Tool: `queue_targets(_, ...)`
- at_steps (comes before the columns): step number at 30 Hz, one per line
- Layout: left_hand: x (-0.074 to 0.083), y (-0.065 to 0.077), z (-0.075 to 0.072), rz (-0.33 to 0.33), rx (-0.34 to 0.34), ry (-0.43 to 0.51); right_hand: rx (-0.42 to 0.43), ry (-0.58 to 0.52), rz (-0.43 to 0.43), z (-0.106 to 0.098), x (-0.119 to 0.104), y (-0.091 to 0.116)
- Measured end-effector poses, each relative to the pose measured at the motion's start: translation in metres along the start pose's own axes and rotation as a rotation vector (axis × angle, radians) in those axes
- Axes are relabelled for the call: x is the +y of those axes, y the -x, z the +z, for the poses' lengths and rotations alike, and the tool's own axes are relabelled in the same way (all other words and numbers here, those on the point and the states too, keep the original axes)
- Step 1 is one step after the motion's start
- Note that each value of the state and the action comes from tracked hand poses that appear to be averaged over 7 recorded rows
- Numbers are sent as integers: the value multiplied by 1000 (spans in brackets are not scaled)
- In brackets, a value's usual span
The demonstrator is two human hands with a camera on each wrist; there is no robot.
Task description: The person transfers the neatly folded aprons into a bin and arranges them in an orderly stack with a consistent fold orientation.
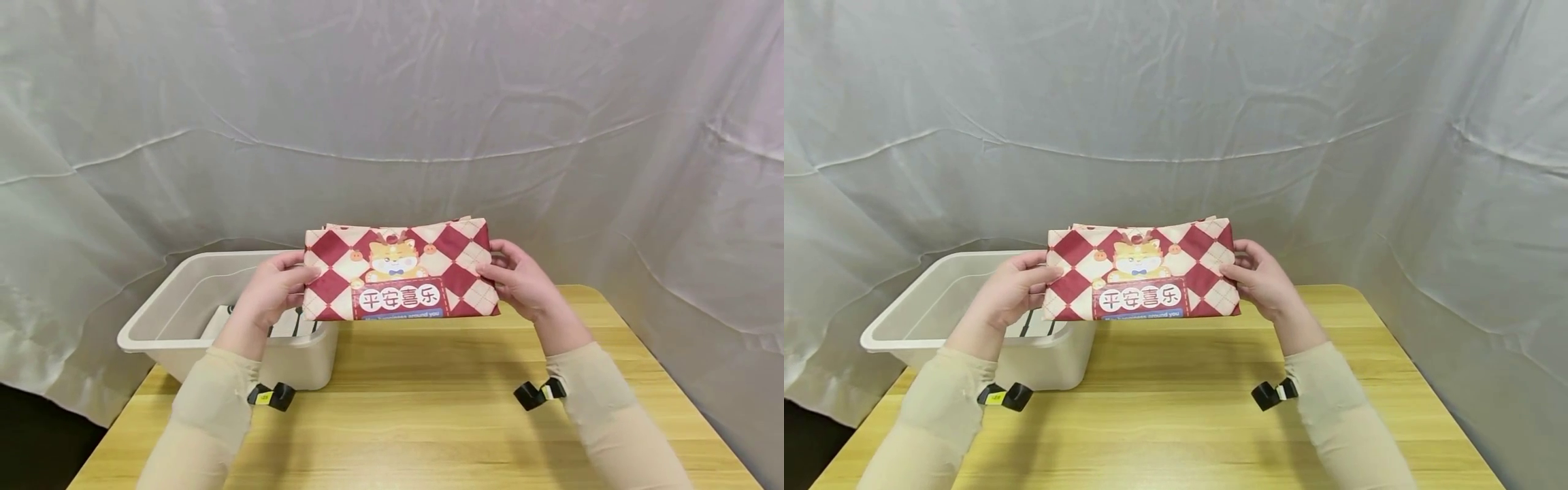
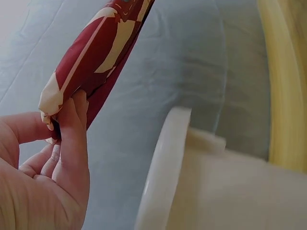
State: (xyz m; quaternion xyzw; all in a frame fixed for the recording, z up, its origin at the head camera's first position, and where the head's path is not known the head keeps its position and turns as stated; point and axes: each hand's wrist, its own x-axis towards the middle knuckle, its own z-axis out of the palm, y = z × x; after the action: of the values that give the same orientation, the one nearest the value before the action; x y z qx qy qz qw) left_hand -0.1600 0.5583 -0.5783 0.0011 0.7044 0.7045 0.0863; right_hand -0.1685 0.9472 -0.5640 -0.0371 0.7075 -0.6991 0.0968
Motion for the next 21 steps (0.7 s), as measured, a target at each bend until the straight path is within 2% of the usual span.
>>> queue_targets(3,1,2,3,2,32,-19,-6,-13,-8,0,1,-1)
queue_targets(9,3,5,6,-2,53,-17,-30,-41,-29,-1,6,-4)
queue_targets(21,13,7,10,-40,95,-113,-66,-136,-59,-1,11,-7)
